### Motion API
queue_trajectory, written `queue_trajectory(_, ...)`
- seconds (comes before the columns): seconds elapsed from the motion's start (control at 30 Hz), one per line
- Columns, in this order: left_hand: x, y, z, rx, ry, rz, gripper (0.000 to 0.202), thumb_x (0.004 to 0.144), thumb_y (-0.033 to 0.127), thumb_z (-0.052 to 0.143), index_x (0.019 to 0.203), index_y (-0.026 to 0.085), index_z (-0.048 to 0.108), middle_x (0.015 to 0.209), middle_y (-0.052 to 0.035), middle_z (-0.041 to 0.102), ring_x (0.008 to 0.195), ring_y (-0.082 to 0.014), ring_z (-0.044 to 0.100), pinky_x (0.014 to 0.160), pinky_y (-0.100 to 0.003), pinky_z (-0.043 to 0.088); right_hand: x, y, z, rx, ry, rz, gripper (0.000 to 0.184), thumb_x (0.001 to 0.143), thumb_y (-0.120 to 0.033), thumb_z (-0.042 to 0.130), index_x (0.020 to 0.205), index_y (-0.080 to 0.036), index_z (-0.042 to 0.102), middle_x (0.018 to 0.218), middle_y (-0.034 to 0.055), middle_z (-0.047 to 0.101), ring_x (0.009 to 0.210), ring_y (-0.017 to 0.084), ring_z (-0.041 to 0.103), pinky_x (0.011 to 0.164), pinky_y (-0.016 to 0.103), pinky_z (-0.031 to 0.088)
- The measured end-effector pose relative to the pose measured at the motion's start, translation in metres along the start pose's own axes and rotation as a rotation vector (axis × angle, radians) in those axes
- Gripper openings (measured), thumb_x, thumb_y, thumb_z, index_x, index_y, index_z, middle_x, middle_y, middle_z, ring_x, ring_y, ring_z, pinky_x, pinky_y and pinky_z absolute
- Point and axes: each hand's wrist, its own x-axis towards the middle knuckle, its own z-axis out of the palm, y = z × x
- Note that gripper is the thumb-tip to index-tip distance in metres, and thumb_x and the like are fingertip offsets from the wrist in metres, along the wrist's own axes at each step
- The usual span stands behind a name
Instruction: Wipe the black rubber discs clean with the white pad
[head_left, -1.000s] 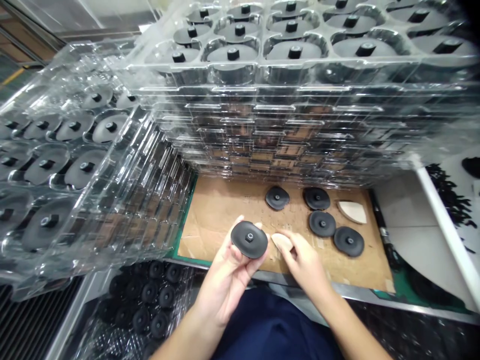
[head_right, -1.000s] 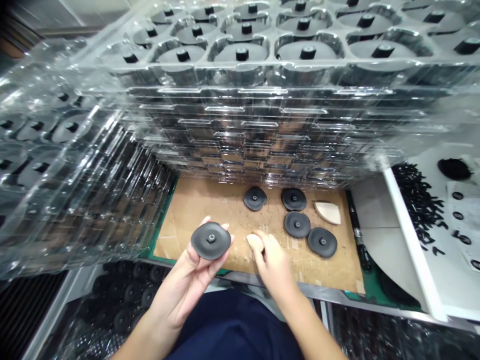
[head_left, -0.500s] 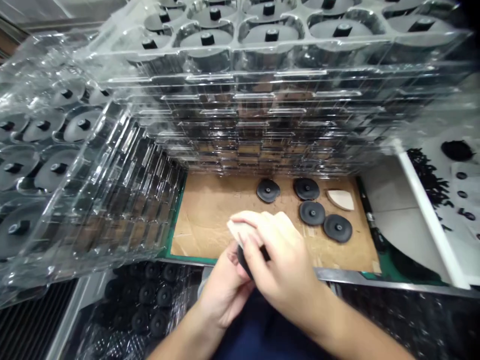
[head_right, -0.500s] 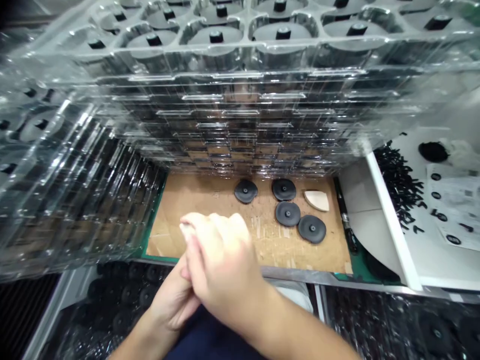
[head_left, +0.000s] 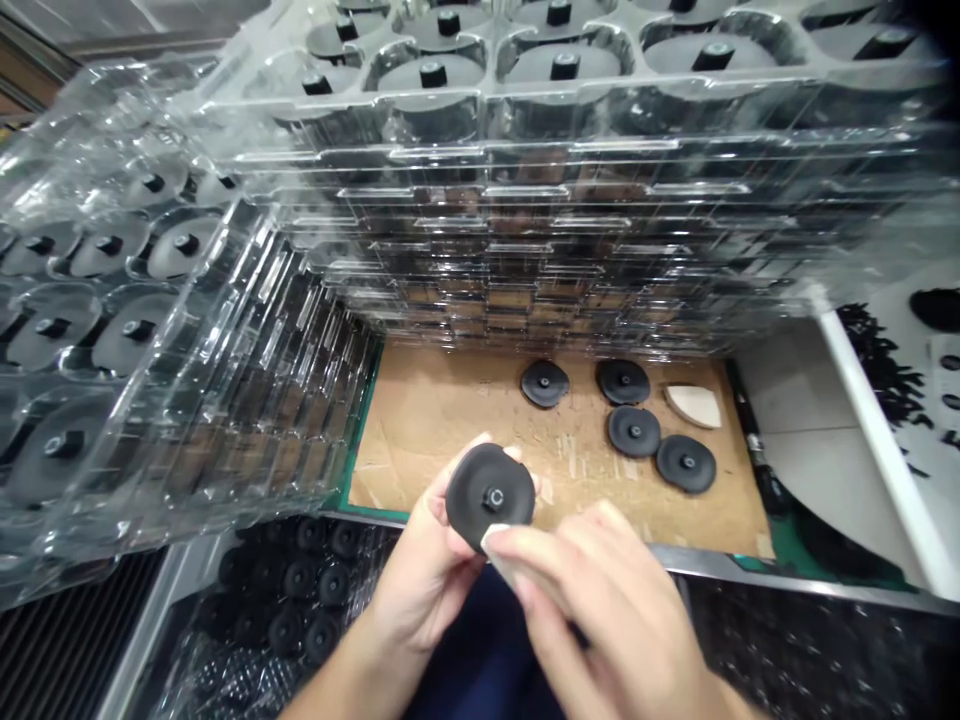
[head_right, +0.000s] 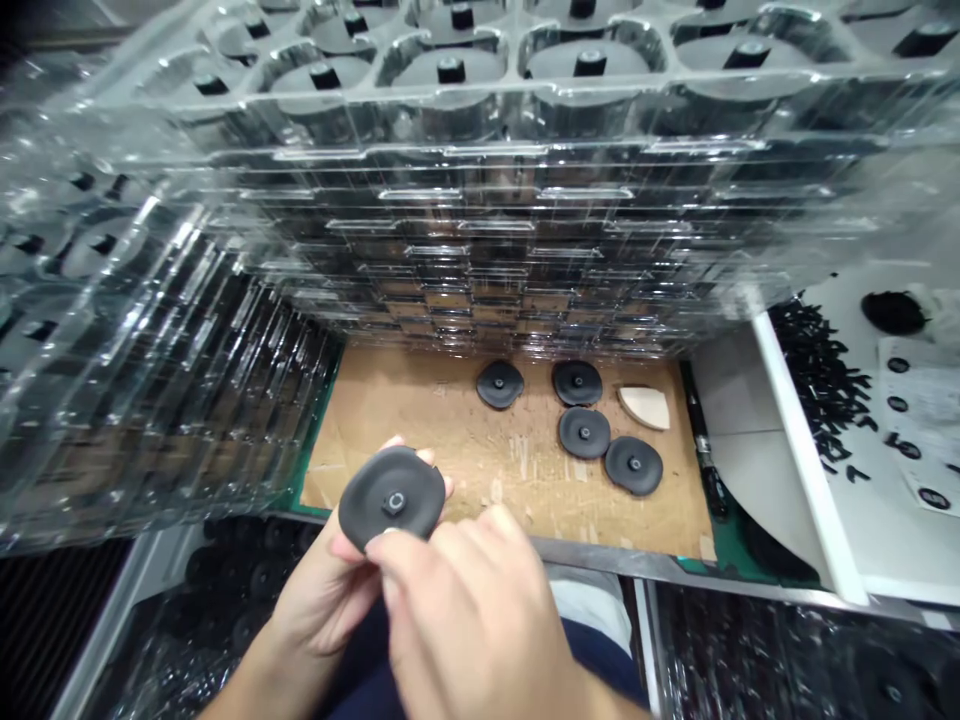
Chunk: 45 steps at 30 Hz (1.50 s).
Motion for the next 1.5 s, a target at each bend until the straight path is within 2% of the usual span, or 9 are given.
queue_trajectory(0.27, 0.001, -0.005, -0.004, 0.002, 0.085, 0.011, 0.059, 0.053, 0.014, 0.084, 0.108, 0.027, 0.067, 0.111, -0.0026, 0.07, 0.093, -0.0182, 0.068, 0.077, -0.021, 0.055, -0.001, 0.008, 0.0, 0.053, -0.036, 0.05, 0.023, 0.086, -0.01, 0.047, 0.106, -0.016, 0.057, 0.083, 0.0039, 0.068, 0.069, 0.016, 0.06, 0.065, 0.03, 0.044)
queue_trajectory(0.5, 0.005, -0.008, -0.014, -0.093, 0.145, 0.097, 0.071, 0.059, 0.024, 0.083, 0.124, 0.026, 0.056, 0.115, -0.0064, 0.068, 0.1, -0.0213, 0.066, 0.091, -0.031, 0.052, -0.034, 0.073, 0.04, 0.03, 0.035, 0.543, 0.026, 0.09, -0.03, 0.046, 0.11, -0.019, 0.058, 0.102, 0.0082, 0.069, 0.087, 0.021, 0.066, 0.071, 0.032, 0.052)
queue_trajectory(0.67, 0.005, -0.007, -0.015, -0.068, 0.128, 0.08, 0.063, 0.056, 0.024, 0.084, 0.116, 0.023, 0.063, 0.115, -0.0065, 0.068, 0.102, -0.0196, 0.065, 0.088, -0.026, 0.052, -0.052, 0.077, 0.055, 0.12, -0.087, 0.472, 0.018, 0.086, -0.03, 0.053, 0.089, -0.023, 0.069, 0.082, 0.0021, 0.073, 0.075, 0.02, 0.068, 0.066, 0.03, 0.053)
queue_trajectory(0.8, 0.003, -0.013, -0.011, -0.028, 0.096, 0.062, 0.057, 0.057, 0.024, 0.084, 0.11, 0.021, 0.065, 0.114, -0.0064, 0.068, 0.101, -0.02, 0.065, 0.085, -0.024, 0.053, -0.018, 0.048, 0.027, 0.133, 0.054, 0.475, 0.023, 0.091, -0.029, 0.048, 0.107, -0.022, 0.063, 0.108, 0.0056, 0.069, 0.097, 0.019, 0.065, 0.077, 0.029, 0.052)
queue_trajectory(0.97, -0.002, -0.014, -0.011, 0.049, 0.058, -0.009, 0.055, 0.065, 0.024, 0.078, 0.117, 0.022, 0.061, 0.116, -0.0073, 0.067, 0.104, -0.0217, 0.063, 0.086, -0.028, 0.052, 0.015, 0.003, 0.005, 0.129, 0.039, 0.125, 0.024, 0.089, -0.014, 0.045, 0.108, -0.017, 0.06, 0.098, 0.0058, 0.07, 0.084, 0.018, 0.064, 0.076, 0.033, 0.048)
queue_trajectory(1.1, -0.005, -0.011, -0.013, 0.09, 0.119, -0.01, 0.054, 0.065, 0.017, 0.076, 0.115, 0.026, 0.061, 0.109, -0.0027, 0.068, 0.098, -0.0208, 0.065, 0.08, -0.028, 0.054, 0.018, -0.004, 0.006, 0.193, -0.217, 0.149, 0.021, 0.088, -0.01, 0.046, 0.1, -0.017, 0.063, 0.089, 0.0016, 0.07, 0.077, 0.015, 0.062, 0.071, 0.029, 0.046)
queue_trajectory(1.23, -0.007, -0.013, -0.011, 0.09, 0.058, -0.068, 0.041, 0.061, 0.024, 0.08, 0.099, 0.019, 0.068, 0.095, -0.0045, 0.071, 0.092, -0.0197, 0.066, 0.083, -0.027, 0.052, 0.022, -0.003, 0.009, 0.044, -0.008, 0.082, 0.024, 0.09, -0.013, 0.041, 0.104, -0.011, 0.061, 0.094, 0.0091, 0.069, 0.08, 0.019, 0.06, 0.071, 0.033, 0.043)
queue_trajectory(1.4, -0.01, -0.004, -0.013, 0.075, -0.042, -0.035, 0.058, 0.05, 0.021, 0.086, 0.106, 0.023, 0.068, 0.103, -0.0028, 0.071, 0.096, -0.0169, 0.064, 0.084, -0.021, 0.049, 0.005, -0.005, -0.011, 0.163, -0.225, 0.052, 0.02, 0.086, -0.009, 0.047, 0.099, -0.017, 0.06, 0.081, -0.0004, 0.068, 0.068, 0.012, 0.057, 0.067, 0.026, 0.041)
queue_trajectory(1.5, -0.009, -0.002, -0.012, 0.077, -0.075, -0.054, 0.056, 0.054, 0.014, 0.083, 0.107, 0.021, 0.067, 0.1, -0.0032, 0.072, 0.09, -0.015, 0.064, 0.081, -0.02, 0.05, -0.001, -0.002, -0.022, -0.013, -0.149, 0.138, 0.021, 0.086, -0.009, 0.048, 0.1, -0.017, 0.061, 0.081, 0.0013, 0.066, 0.067, 0.013, 0.054, 0.066, 0.028, 0.038)
